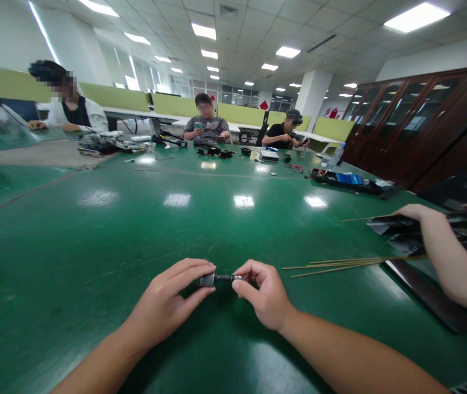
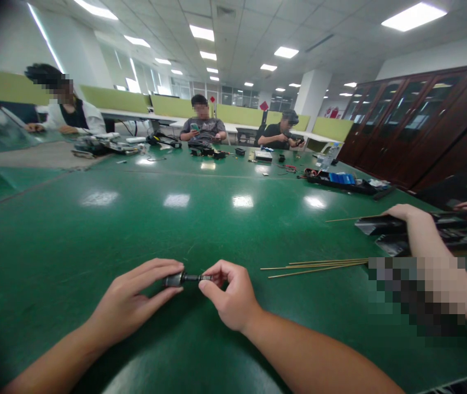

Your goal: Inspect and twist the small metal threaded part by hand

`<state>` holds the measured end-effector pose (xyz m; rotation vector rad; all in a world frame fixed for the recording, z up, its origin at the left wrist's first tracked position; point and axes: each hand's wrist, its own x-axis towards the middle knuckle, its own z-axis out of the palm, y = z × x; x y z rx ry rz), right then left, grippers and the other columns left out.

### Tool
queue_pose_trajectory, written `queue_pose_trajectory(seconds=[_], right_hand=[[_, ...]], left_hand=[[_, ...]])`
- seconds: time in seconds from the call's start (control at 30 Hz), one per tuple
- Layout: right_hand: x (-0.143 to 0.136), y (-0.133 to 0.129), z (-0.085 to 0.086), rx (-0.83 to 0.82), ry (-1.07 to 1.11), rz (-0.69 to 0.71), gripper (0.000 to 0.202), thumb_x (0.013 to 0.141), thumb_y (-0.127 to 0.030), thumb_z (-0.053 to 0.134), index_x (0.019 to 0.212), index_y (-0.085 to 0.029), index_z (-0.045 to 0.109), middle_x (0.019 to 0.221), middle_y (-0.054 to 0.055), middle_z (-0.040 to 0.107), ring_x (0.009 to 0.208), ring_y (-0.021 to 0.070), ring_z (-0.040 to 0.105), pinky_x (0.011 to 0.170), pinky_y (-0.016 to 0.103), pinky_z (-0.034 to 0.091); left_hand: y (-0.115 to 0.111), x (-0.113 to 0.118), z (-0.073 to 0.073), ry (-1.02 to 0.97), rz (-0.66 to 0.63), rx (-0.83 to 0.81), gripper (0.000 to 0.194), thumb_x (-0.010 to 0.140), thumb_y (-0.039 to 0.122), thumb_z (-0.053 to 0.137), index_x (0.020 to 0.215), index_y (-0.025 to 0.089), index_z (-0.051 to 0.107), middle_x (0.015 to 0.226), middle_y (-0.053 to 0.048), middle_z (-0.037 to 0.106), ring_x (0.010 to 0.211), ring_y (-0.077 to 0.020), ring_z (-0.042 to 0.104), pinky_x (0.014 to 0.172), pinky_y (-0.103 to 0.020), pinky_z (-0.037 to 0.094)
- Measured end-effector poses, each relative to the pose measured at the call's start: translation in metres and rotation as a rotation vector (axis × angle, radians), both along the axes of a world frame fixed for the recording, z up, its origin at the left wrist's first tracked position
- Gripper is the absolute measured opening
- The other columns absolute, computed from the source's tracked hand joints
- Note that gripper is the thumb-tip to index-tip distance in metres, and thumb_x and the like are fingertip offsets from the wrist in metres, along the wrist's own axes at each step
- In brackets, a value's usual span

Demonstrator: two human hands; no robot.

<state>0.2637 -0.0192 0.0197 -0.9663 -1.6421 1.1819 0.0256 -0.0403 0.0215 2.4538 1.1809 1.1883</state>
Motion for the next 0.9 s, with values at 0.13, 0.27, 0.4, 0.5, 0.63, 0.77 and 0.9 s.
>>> queue_pose_trajectory(seconds=[0.13,0.27,0.4,0.5,0.63,0.77,0.9], right_hand=[[0.0003,0.0,0.0002,0.004,0.008,-0.003,0.014,0.084,-0.029,0.071,0.085,-0.016,0.068,0.069,0.001,0.063,0.064,0.0145,0.057,0.064,0.027,0.045],[0.0008,0.0005,-0.0015,0.009,0.022,-0.002,0.013,0.084,-0.028,0.07,0.085,-0.016,0.068,0.069,0.001,0.063,0.064,0.0142,0.057,0.064,0.027,0.044],[0.0011,0.0015,-0.0044,0.001,0.034,0.002,0.013,0.085,-0.028,0.07,0.086,-0.015,0.067,0.07,0.001,0.063,0.064,0.0141,0.057,0.063,0.027,0.044],[0.0014,0.0022,-0.0051,-0.003,0.042,0.002,0.013,0.085,-0.028,0.07,0.086,-0.015,0.067,0.07,0.001,0.062,0.064,0.014,0.056,0.063,0.027,0.043],[0.0017,0.0024,-0.0035,-0.002,0.048,0.004,0.012,0.085,-0.026,0.07,0.085,-0.015,0.067,0.069,0.001,0.062,0.063,0.0138,0.056,0.063,0.027,0.043],[0.0016,0.0023,-0.0038,-0.021,0.081,0.01,0.012,0.086,-0.026,0.069,0.086,-0.015,0.066,0.066,0.0,0.061,0.061,0.0134,0.056,0.061,0.026,0.041],[0.0012,0.0032,-0.0065,-0.039,0.109,0.017,0.013,0.085,-0.026,0.07,0.086,-0.014,0.065,0.065,0.0,0.06,0.059,0.0128,0.055,0.06,0.026,0.041]], left_hand=[[0.0007,-0.0006,-0.0002,-0.004,-0.001,0.006,0.037,0.088,0.019,0.068,0.124,0.024,0.063,0.121,-0.008,0.066,0.111,-0.0193,0.064,0.096,-0.032,0.056],[0.0006,-0.0012,0.0003,-0.007,0.003,-0.001,0.039,0.087,0.018,0.069,0.124,0.026,0.063,0.122,-0.006,0.065,0.112,-0.0179,0.063,0.097,-0.031,0.054],[0.0002,-0.0019,0.0004,-0.011,0.006,-0.002,0.039,0.087,0.019,0.07,0.125,0.027,0.062,0.122,-0.005,0.065,0.112,-0.0171,0.063,0.098,-0.03,0.053],[0.0,-0.0021,0.0003,-0.011,0.011,-0.006,0.039,0.087,0.019,0.07,0.125,0.027,0.062,0.122,-0.005,0.065,0.112,-0.0167,0.063,0.1,-0.029,0.053],[0.0003,-0.0024,0.0001,-0.011,0.006,-0.004,0.04,0.087,0.018,0.07,0.125,0.027,0.062,0.122,-0.004,0.065,0.112,-0.0159,0.062,0.1,-0.029,0.052],[0.0007,-0.0036,0.0005,-0.009,0.01,0.003,0.04,0.087,0.018,0.07,0.125,0.027,0.062,0.122,-0.004,0.065,0.112,-0.0154,0.062,0.1,-0.028,0.051],[0.0005,-0.0041,0.0016,-0.002,0.025,0.007,0.039,0.087,0.019,0.071,0.124,0.027,0.062,0.121,-0.003,0.066,0.111,-0.0158,0.063,0.099,-0.028,0.052]])
